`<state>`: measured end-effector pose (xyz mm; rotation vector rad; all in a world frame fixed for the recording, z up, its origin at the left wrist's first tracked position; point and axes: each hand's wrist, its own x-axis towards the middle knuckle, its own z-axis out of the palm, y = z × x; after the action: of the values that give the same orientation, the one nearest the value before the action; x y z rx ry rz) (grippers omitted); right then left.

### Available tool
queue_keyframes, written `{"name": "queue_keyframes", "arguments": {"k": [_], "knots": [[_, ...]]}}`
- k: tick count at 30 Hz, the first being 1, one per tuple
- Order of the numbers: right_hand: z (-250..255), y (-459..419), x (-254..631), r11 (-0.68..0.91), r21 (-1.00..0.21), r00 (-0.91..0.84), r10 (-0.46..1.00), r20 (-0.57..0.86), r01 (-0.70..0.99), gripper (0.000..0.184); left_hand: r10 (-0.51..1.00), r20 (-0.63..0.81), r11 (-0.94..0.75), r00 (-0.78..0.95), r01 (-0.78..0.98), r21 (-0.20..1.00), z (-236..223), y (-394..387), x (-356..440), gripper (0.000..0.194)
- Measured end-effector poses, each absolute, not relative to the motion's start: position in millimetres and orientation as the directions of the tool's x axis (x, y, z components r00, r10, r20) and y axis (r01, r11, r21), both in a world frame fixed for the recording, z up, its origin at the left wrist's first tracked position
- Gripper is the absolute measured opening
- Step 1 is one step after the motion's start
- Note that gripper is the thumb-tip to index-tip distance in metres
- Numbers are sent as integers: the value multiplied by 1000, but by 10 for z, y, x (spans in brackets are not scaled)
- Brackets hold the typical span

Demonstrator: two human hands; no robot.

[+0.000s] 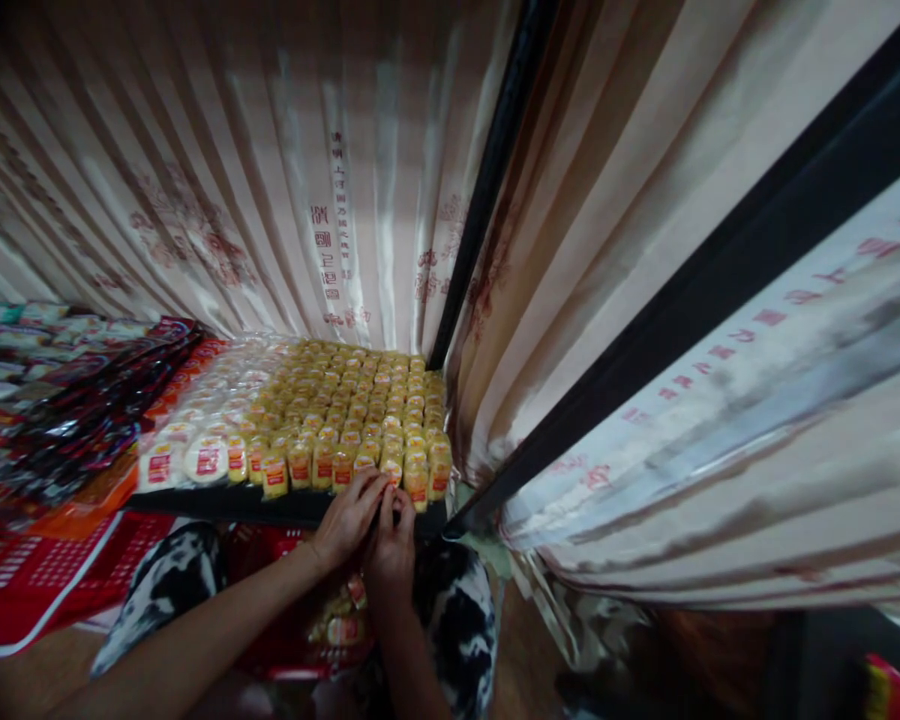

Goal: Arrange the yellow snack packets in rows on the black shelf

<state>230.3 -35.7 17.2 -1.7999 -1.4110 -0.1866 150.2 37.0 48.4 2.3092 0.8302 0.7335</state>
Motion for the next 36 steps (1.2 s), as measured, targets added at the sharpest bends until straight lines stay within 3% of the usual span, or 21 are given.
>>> {"name": "queue_keyframes", "arguments": {"k": [6,13,20,26,36], "knots": [[202,-316,2277,-113,-498,391,772,500,860,49,787,229,-526,573,430,734,524,356,1570,33],[154,-291,2295,-132,-490,400,771,495,862,50,781,236,-532,578,420,735,500,364,1568,34],[163,-288,2292,-151,-468,395,781,484,871,51,763,216,-595,609,533,601,467,268,1379,41],[168,-243,2302,-161,-467,410,764,499,869,52,688,294,-698,664,492,520,358,257,1285,47],[165,-243,2317,-182,-491,416,805,422,852,51,694,295,-640,657,376,670,515,213,1403,47]]}}
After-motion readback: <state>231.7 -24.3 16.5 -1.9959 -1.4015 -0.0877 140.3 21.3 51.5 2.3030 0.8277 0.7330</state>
